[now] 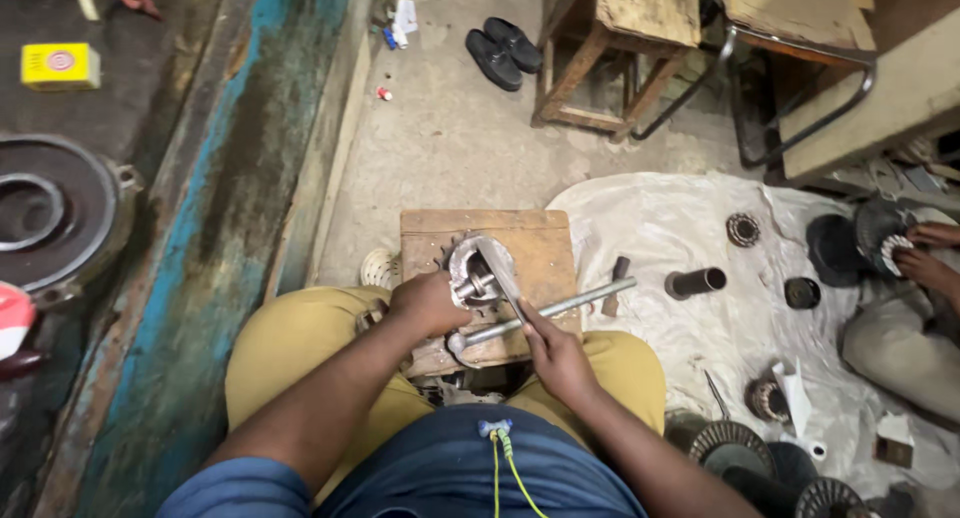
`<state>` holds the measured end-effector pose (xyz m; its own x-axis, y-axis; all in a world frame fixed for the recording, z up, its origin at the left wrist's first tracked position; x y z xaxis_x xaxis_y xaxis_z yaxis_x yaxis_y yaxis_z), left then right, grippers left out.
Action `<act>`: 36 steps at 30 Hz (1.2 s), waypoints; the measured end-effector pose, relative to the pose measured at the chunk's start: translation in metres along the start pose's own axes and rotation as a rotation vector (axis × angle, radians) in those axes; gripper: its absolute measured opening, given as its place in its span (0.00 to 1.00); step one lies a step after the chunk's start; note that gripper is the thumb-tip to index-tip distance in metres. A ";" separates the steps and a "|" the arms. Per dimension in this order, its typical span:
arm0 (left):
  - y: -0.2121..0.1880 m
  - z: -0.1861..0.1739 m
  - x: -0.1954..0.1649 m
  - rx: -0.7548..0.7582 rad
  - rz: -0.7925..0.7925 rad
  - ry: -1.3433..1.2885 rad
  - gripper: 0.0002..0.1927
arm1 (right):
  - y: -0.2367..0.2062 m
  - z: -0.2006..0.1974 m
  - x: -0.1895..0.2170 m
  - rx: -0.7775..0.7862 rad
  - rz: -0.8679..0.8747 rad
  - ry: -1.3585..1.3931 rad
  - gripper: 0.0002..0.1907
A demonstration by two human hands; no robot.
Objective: The person holds a cylindrical motor component on a wooden block and uses a metal rod to tap and adjust internal parts. They rotate the component, insert and remove a small cylindrical piece, and continue tapping with the rod while seated on the floor.
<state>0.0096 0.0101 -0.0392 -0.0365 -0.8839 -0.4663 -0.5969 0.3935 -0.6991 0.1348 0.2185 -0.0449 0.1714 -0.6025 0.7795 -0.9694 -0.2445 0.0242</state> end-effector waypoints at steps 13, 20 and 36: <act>-0.008 -0.001 -0.002 -0.013 -0.039 -0.022 0.25 | 0.037 -0.001 0.011 0.089 0.182 0.004 0.24; -0.002 0.001 0.001 0.004 -0.021 -0.010 0.25 | 0.009 -0.007 0.012 0.163 0.483 0.022 0.24; 0.001 0.000 0.005 0.023 -0.046 -0.009 0.29 | -0.015 -0.006 0.001 0.168 0.475 0.002 0.25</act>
<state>0.0090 0.0057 -0.0423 -0.0020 -0.8989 -0.4381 -0.5794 0.3582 -0.7322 0.1488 0.2261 -0.0401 -0.2821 -0.6758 0.6809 -0.8984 -0.0629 -0.4346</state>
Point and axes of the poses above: each hand's wrist, its own y-axis towards the middle knuckle, its own z-axis out of the palm, x = y × z, the point moved 2 cm from there along y, towards the middle knuckle, and after that the axes turned 14 degrees about x, right-handed, at the moved point
